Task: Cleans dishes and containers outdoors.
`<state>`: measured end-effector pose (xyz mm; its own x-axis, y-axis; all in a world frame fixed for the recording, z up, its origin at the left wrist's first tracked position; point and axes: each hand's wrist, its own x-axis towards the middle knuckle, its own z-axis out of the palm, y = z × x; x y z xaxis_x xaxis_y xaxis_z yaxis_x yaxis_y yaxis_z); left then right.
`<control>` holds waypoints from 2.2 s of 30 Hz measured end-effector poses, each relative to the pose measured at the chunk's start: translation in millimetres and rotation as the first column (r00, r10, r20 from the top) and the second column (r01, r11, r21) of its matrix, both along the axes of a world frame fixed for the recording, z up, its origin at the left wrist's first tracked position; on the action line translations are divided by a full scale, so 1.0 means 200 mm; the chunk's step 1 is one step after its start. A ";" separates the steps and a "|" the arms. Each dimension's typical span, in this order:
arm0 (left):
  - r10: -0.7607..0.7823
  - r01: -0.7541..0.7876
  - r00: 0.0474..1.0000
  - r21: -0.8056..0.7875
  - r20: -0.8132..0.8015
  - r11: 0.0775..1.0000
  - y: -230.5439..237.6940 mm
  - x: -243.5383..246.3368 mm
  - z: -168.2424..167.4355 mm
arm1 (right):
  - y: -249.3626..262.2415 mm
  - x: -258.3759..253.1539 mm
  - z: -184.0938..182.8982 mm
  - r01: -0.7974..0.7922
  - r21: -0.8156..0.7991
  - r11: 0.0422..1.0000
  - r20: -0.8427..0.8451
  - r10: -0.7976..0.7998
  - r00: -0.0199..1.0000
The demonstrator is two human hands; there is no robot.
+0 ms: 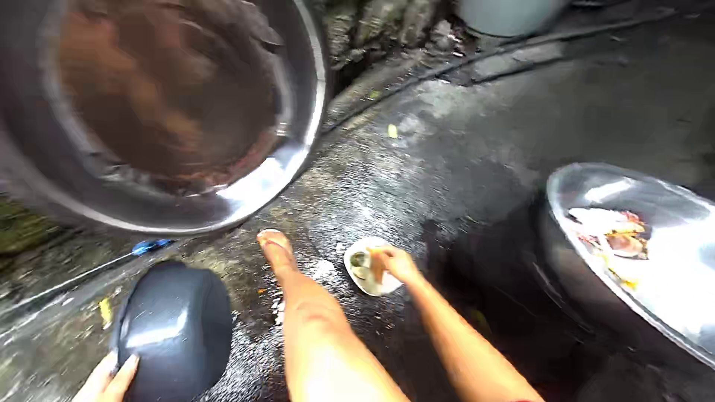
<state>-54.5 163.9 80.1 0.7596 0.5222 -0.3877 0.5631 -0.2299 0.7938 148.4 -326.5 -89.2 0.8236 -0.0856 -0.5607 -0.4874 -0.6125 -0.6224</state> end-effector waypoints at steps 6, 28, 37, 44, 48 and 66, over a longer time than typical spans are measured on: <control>0.216 -0.223 0.966 0.033 0.146 0.974 -0.11 0.06 0.16 | 0.45 0.18 0.67 -0.143 0.360 0.922 0.262 0.047 0.964; 0.088 -0.176 0.909 0.183 0.407 0.967 -0.05 0.09 0.14 | 2.00 -0.02 0.98 -0.598 0.212 0.773 0.292 0.534 0.793; 0.369 -0.393 0.867 0.005 0.336 0.919 0.07 0.13 0.04 | 2.05 -0.57 0.83 -0.819 -0.299 0.489 0.775 0.625 0.091; -0.090 -0.089 0.878 0.345 0.471 0.935 -0.01 -0.05 0.17 | 1.94 0.11 0.78 -0.511 0.460 0.726 0.119 0.520 0.846; -0.116 0.036 0.826 0.153 0.551 0.988 0.14 -0.15 0.21 | 1.82 0.18 0.69 -0.379 0.698 0.607 0.112 0.431 0.895; -0.072 0.121 0.909 -0.095 0.410 0.988 0.07 -0.13 0.32 | 1.76 0.07 0.93 -0.638 0.527 0.561 0.243 0.620 0.746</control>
